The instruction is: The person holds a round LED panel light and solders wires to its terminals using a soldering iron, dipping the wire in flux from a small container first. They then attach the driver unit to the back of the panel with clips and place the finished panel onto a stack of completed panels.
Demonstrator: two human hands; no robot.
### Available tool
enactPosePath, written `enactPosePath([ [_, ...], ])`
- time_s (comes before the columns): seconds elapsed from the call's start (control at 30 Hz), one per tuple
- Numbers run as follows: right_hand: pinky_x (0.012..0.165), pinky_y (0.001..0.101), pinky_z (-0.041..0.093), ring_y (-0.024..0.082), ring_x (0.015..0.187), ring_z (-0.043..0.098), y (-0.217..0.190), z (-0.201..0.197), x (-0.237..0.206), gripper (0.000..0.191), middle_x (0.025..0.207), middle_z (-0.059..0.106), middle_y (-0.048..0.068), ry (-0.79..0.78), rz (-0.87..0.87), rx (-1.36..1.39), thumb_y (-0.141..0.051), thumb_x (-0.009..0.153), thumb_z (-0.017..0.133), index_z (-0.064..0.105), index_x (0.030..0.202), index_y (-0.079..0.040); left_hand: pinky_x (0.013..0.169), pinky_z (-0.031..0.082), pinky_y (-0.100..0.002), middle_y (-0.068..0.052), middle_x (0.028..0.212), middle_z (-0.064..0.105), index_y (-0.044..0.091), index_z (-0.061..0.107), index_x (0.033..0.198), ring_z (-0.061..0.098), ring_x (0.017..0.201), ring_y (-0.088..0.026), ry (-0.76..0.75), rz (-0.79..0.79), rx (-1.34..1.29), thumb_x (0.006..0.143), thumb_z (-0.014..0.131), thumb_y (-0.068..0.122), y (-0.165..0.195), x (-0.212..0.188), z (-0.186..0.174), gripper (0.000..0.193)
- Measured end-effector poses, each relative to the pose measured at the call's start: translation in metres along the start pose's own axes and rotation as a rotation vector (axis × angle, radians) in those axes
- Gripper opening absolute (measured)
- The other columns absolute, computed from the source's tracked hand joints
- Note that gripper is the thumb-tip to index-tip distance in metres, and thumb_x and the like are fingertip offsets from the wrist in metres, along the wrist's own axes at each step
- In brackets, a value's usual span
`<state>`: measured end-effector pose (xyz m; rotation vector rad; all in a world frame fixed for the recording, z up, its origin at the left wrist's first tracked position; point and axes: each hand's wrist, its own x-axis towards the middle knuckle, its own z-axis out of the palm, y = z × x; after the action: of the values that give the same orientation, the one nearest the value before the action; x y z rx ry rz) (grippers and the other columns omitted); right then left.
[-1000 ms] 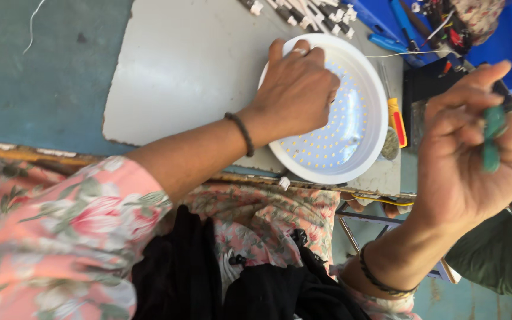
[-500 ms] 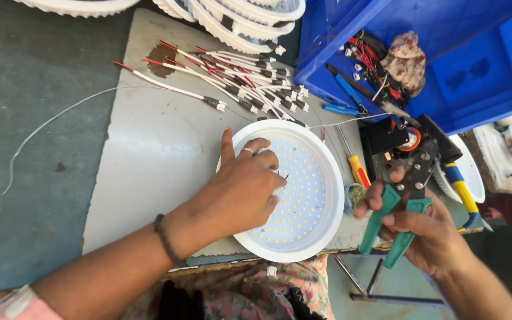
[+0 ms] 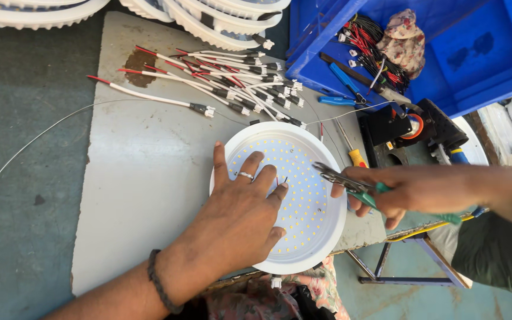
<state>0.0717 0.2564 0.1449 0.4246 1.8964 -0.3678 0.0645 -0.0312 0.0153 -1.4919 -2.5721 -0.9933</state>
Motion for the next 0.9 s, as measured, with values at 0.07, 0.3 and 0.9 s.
enactPosePath([
  [0.07,0.088,0.0383,0.063,0.018,0.11,0.066,-0.018,-0.005,0.0,0.07,0.126,0.061,0.001,-0.042,0.018,-0.025,-0.033,0.085,0.059,0.037,0.152,-0.033,0.107,0.006,-0.085,-0.025,0.135,0.052,-0.002,0.065,0.127,0.035,0.139,-0.048,-0.008,-0.019,0.0,0.075,0.075,0.033,0.0,-0.001,0.002,0.063],
  [0.3,0.081,0.0443,0.066,0.015,0.098,0.062,-0.067,-0.004,0.001,0.054,0.103,0.063,0.005,-0.125,0.098,-0.072,-0.033,0.086,0.061,0.054,0.138,-0.026,0.106,0.003,-0.087,-0.023,0.132,0.052,-0.003,0.062,0.131,0.037,0.136,-0.048,-0.014,-0.023,-0.005,0.077,0.073,0.033,0.001,0.001,0.005,0.066],
  [0.9,0.072,0.0407,0.065,0.018,0.089,0.069,-0.102,0.009,0.001,0.048,0.093,0.066,0.005,-0.026,0.211,-0.317,-0.036,0.087,0.059,0.056,0.133,-0.026,0.104,0.001,-0.084,-0.023,0.135,0.051,-0.006,0.058,0.133,0.037,0.138,-0.046,-0.058,-0.043,-0.036,0.076,0.075,0.033,0.002,0.0,0.002,0.071],
])
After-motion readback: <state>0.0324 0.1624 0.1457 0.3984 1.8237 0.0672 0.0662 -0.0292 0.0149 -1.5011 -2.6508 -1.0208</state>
